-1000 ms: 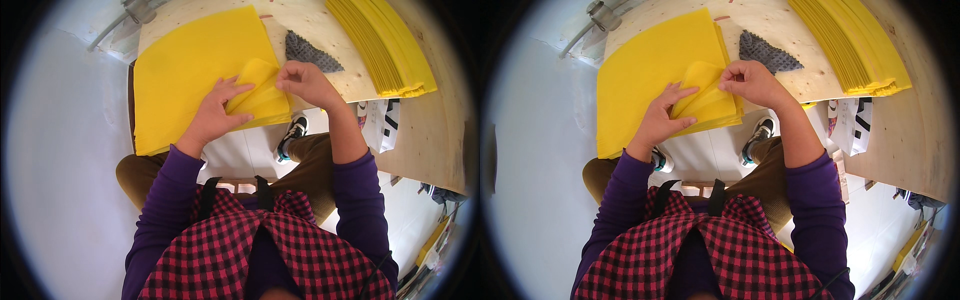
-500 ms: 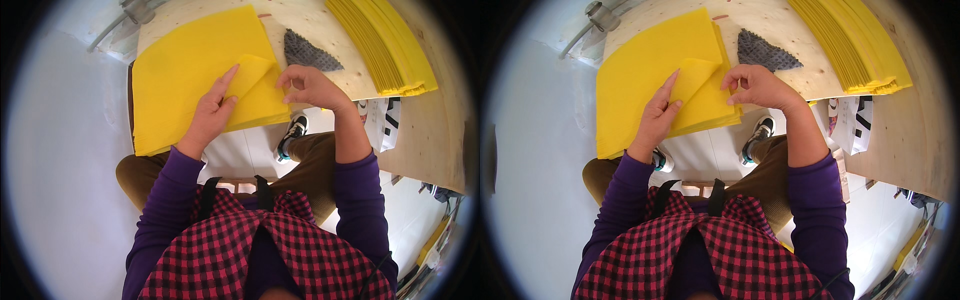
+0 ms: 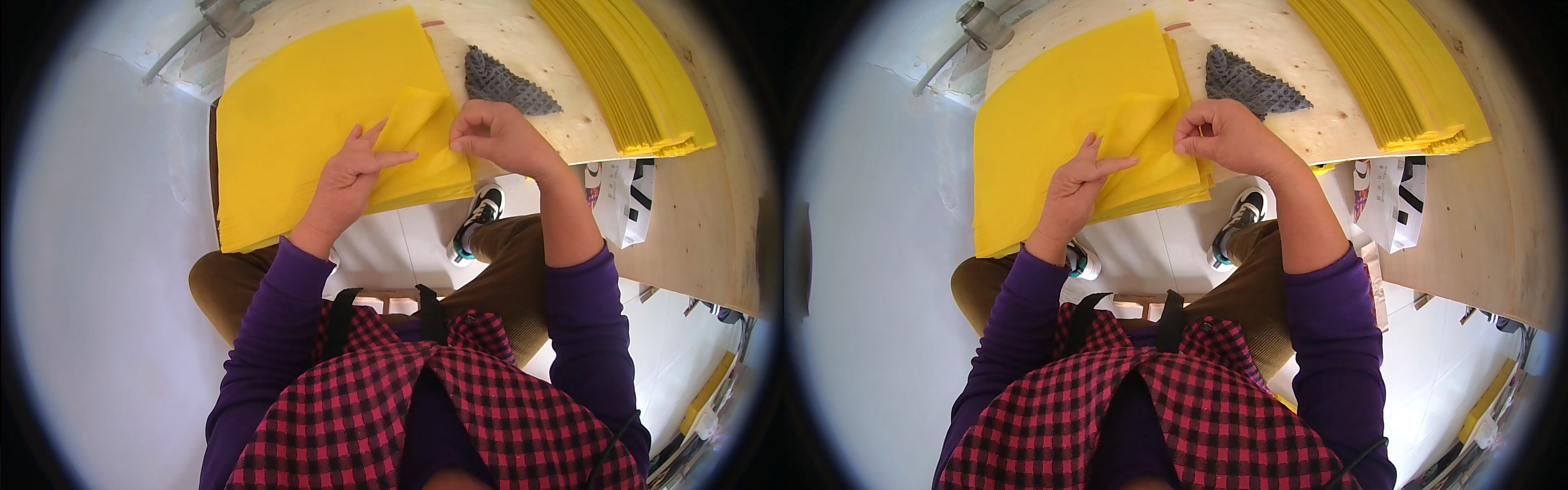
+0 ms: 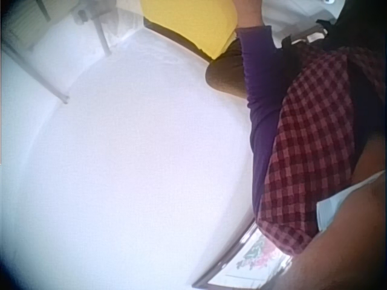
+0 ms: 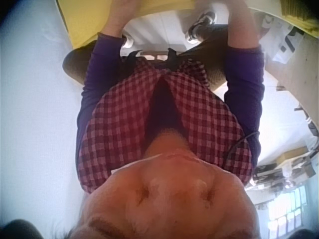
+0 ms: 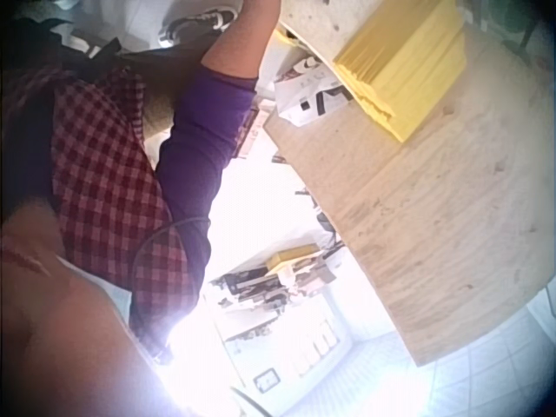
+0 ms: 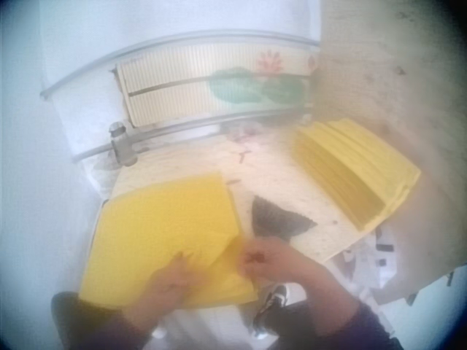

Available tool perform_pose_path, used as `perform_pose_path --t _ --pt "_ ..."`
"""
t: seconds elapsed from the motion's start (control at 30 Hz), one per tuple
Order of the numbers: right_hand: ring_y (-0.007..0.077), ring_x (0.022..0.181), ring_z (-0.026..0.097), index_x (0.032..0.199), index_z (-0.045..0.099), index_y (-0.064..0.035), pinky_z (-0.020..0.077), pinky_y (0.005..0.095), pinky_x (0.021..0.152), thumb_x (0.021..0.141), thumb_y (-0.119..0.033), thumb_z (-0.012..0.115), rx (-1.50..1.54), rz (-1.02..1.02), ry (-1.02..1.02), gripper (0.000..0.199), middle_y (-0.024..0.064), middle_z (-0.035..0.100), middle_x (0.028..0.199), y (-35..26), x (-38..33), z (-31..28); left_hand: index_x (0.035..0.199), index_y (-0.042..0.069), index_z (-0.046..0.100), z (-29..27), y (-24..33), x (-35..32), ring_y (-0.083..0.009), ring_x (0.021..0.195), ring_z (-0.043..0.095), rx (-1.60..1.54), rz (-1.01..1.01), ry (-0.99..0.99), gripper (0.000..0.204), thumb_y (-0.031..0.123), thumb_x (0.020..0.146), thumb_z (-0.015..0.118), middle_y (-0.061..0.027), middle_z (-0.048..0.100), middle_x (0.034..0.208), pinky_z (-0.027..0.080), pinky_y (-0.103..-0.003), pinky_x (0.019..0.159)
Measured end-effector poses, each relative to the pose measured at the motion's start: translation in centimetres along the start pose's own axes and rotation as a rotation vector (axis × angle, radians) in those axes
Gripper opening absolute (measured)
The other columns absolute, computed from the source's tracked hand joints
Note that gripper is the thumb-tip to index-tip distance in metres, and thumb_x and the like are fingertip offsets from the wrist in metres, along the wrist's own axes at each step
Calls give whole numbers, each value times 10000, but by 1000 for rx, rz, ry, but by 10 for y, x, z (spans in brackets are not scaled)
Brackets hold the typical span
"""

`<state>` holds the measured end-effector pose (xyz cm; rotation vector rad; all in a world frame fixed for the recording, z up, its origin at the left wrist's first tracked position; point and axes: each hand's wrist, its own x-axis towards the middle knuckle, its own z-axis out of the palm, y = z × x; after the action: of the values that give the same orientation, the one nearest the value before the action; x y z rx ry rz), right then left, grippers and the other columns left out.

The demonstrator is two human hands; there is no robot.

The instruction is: The person folds a stack of yellow foam sheets on a wooden table, aligning edges and pressing folds flat. They repeatedly fold and unfold the sheets, then stack the folded pieces on the table.

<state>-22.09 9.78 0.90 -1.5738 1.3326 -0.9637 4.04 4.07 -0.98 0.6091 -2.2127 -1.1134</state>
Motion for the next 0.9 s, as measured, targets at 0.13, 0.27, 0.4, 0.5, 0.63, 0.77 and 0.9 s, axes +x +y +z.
perform_pose_path --t 0.13,0.27,0.4,0.5,0.63,0.77,0.9 --pt "90 668 500 822 639 -5 437 249 638 801 -76 716 5 -11 5 107 -2 564 701 -4 2 0 1174 97 666 3 4 -2 -275 1325 428 -17 -53 27 338 15 860 574 -139 604 1248 140 -434 1177" --pt "89 669 500 821 637 -4 434 251 638 803 -82 712 -3 -18 7 110 -1 564 702 -5 3 0 1184 147 665 3 8 1 -300 1330 418 7 -39 7 430 91 760 719 -129 574 1260 166 -474 1163" --pt "89 673 508 823 641 0 438 251 639 810 -91 708 10 -28 11 113 2 575 702 -6 5 1 1183 148 665 2 9 2 -302 1323 423 63 -23 -15 496 117 702 777 -139 568 1263 177 -480 1161" --pt "81 712 525 837 640 -6 446 244 676 823 -87 698 -1 -2 -3 101 -4 584 739 -9 6 1 1185 150 664 3 10 2 -304 1321 424 103 -11 -22 493 90 705 762 -138 571 1256 182 -484 1159" --pt "68 780 543 863 628 -19 456 230 742 843 -71 680 16 70 -27 77 -20 582 808 -11 6 0 1176 147 666 4 6 2 -304 1319 429 88 -26 -1 442 43 748 706 -126 581 1240 181 -486 1159" --pt "65 794 539 879 628 -23 454 231 758 852 -73 667 93 11 61 69 -21 586 819 -10 5 -1 1155 110 664 6 2 0 -304 1315 438 51 -13 44 372 12 797 645 -115 594 1224 181 -485 1157" --pt "67 813 527 908 632 -35 442 237 770 797 -41 697 66 76 -3 129 -27 568 839 -9 0 -13 1121 52 654 7 -3 -1 -308 1303 458 38 10 82 298 9 829 611 -117 609 1199 188 -487 1152"
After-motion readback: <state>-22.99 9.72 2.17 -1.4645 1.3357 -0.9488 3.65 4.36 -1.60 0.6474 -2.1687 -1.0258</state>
